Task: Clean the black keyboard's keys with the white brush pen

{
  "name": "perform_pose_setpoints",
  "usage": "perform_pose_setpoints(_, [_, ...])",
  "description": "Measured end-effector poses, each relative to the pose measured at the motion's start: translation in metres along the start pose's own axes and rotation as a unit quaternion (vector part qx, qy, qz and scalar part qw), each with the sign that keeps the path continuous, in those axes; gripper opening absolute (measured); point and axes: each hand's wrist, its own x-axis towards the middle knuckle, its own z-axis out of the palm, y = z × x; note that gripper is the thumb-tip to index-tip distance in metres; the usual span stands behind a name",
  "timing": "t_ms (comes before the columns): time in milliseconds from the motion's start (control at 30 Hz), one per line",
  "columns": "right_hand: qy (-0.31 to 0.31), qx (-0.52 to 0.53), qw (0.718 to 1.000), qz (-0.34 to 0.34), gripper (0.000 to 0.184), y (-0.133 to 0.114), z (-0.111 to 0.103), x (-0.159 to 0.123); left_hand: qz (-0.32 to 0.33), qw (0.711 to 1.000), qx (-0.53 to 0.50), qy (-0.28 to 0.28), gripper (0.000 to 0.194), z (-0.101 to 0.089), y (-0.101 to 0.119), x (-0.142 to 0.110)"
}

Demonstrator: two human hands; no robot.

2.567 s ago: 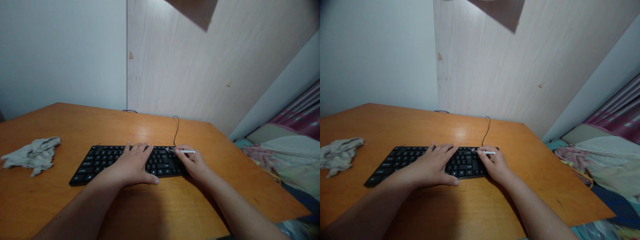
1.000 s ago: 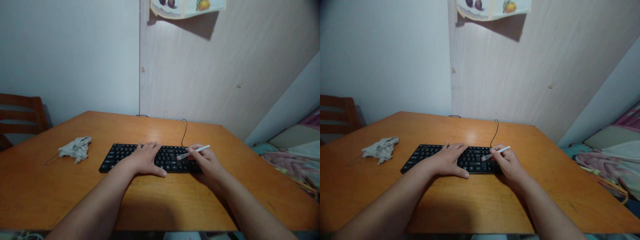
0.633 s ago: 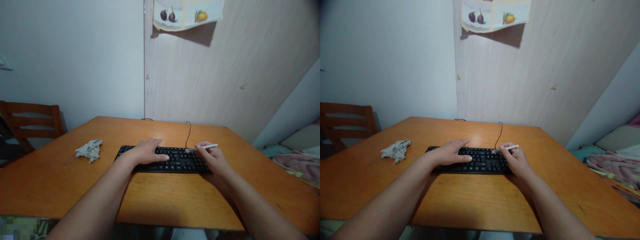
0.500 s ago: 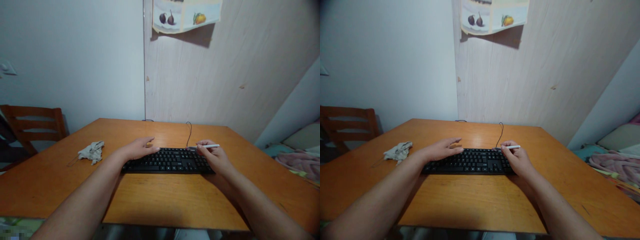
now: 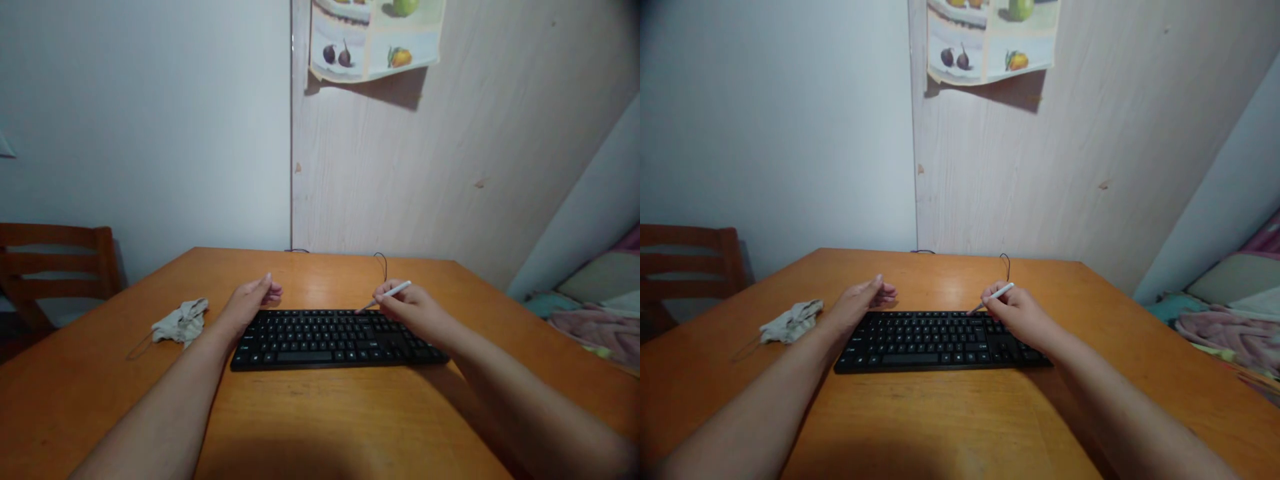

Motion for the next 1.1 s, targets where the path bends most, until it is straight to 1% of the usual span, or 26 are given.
perform_pose_setpoints(100, [0.01,0.018,1.0,0.015,0.033,-0.005,0.019,0.018,0.0,1.0,0.006,-0.027,0.071,0.001,-0.003,0.002])
perform_pose_setpoints(200, [0.034,0.033,0.999,0.015,0.032,-0.002,0.035,0.029,0.003,0.999,0.023,-0.048,0.074,0.003,-0.008,0.003])
perform_pose_setpoints(300, [0.058,0.03,0.998,0.007,0.031,0.007,0.045,0.03,0.008,0.997,0.05,-0.057,0.076,0.004,-0.009,0.001])
perform_pose_setpoints(400, [0.057,0.019,0.998,0.002,0.029,0.016,0.049,0.025,0.015,0.996,0.065,-0.06,0.077,0.005,-0.004,-0.002])
perform_pose_setpoints(567, [0.051,0.02,0.998,0.016,0.027,0.026,0.049,0.02,0.015,0.997,0.059,-0.046,0.078,0.004,0.002,-0.004])
perform_pose_setpoints(633, [0.056,-0.019,0.998,0.008,0.025,0.028,0.046,0.02,0.009,0.997,0.059,-0.042,0.078,0.004,0.002,-0.004])
perform_pose_setpoints(733, [0.069,-0.114,0.991,-0.007,0.022,0.03,0.038,0.02,-0.002,0.997,0.062,-0.045,0.076,0.004,0.002,-0.004])
perform_pose_setpoints(933, [0.108,-0.261,0.959,0.015,0.014,0.027,0.018,0.017,-0.014,0.996,0.076,-0.046,0.077,0.003,0.002,-0.004])
perform_pose_setpoints(1033, [0.131,-0.329,0.935,0.029,0.014,0.021,0.012,0.014,-0.017,0.996,0.08,-0.044,0.077,0.002,0.002,-0.004])
perform_pose_setpoints(1100, [0.152,-0.353,0.923,0.03,0.016,0.017,0.012,0.012,-0.014,0.995,0.083,-0.045,0.077,0.003,0.002,-0.004])
